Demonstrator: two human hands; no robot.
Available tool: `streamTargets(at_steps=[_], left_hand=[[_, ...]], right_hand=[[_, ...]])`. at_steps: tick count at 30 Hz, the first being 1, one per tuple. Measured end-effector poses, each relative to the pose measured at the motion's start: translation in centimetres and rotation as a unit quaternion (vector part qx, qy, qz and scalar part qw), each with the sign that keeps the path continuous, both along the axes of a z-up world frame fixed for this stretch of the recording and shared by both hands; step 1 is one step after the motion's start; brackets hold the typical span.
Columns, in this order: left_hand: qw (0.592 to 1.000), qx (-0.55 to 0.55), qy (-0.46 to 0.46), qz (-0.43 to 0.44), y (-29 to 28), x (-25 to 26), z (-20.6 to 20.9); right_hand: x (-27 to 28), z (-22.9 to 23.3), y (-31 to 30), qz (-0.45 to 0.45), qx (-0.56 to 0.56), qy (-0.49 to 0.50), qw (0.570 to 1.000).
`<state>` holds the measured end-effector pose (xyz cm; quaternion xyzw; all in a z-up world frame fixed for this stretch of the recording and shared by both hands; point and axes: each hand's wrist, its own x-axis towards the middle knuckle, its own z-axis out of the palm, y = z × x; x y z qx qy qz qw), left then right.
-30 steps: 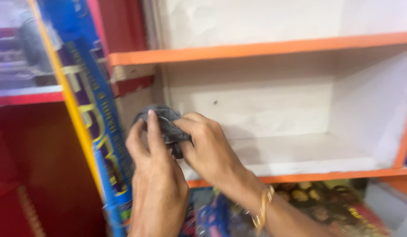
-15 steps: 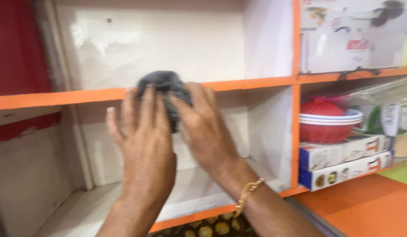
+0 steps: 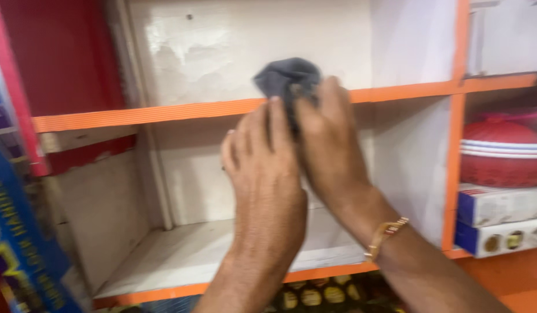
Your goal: The person wipes the interior surfaces of an empty white shelf with orange trim using a dark cloth. They clean the back panel, side walls, and bottom surface of multiple shelf compartments in a room with other household items visible nearby.
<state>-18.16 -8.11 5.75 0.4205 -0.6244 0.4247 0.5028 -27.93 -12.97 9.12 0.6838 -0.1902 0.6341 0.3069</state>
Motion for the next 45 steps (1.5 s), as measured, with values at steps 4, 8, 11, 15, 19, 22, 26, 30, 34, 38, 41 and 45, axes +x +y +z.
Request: streamTargets(at_steps=[4,8,11,15,19,22,26,30,34,38,41,45], left_hand=[[0.998,-0.024,-0.002,0.064,1.9,6.2,1.7],[0.991,-0.01,-0.059,0.124,3.0,8.7,4.0],[0.996,0.021,-0.071,0.054,2.8,8.4,5.4],[0.991,0.088,-0.096,0.038,2.6,6.7,8.4],[0.97,0.203,-0.113,0.077,1.7,5.3,13.7],[0.935,0.317,-0.11,0.112,0.5,4.2,17.8],[0.859,0.486,-0.073,0.144,-1.2,2.2,21.5],[0.736,0.651,0.003,0.186,-2.4,1.3,25.5],[0.756,0.64,0.022,0.137,-3.9,3.5,25.3],[0.818,0.571,0.02,0.069,-4.0,6.0,23.3],[0.925,0.35,-0.137,0.052,-2.4,6.5,24.5],[0.912,0.376,-0.122,-0.105,2.5,7.9,32.7]], right_hand=[[7.3,1.9,2.2,0.069,-0.001,0.059,0.996],[8.1,3.1,2.4,0.056,-0.052,0.067,0.995],[7.0,4.1,1.4,0.04,0.072,0.1,0.992],[3.8,6.6,0.9,0.053,0.102,0.108,0.987],[1.3,11.1,1.8,0.095,0.273,0.209,0.934],[0.7,15.2,2.3,-0.004,0.426,0.266,0.865],[0.9,18.6,0.3,-0.059,0.537,0.343,0.768],[0.4,21.4,-3.0,0.014,0.585,0.404,0.703],[-1.1,23.2,-2.3,0.076,0.549,0.339,0.76],[-4.1,25.7,2.0,0.204,0.528,0.254,0.784],[-6.3,29.3,4.3,0.261,0.566,0.271,0.733],[-7.9,36.2,6.1,0.277,0.577,0.265,0.721]])
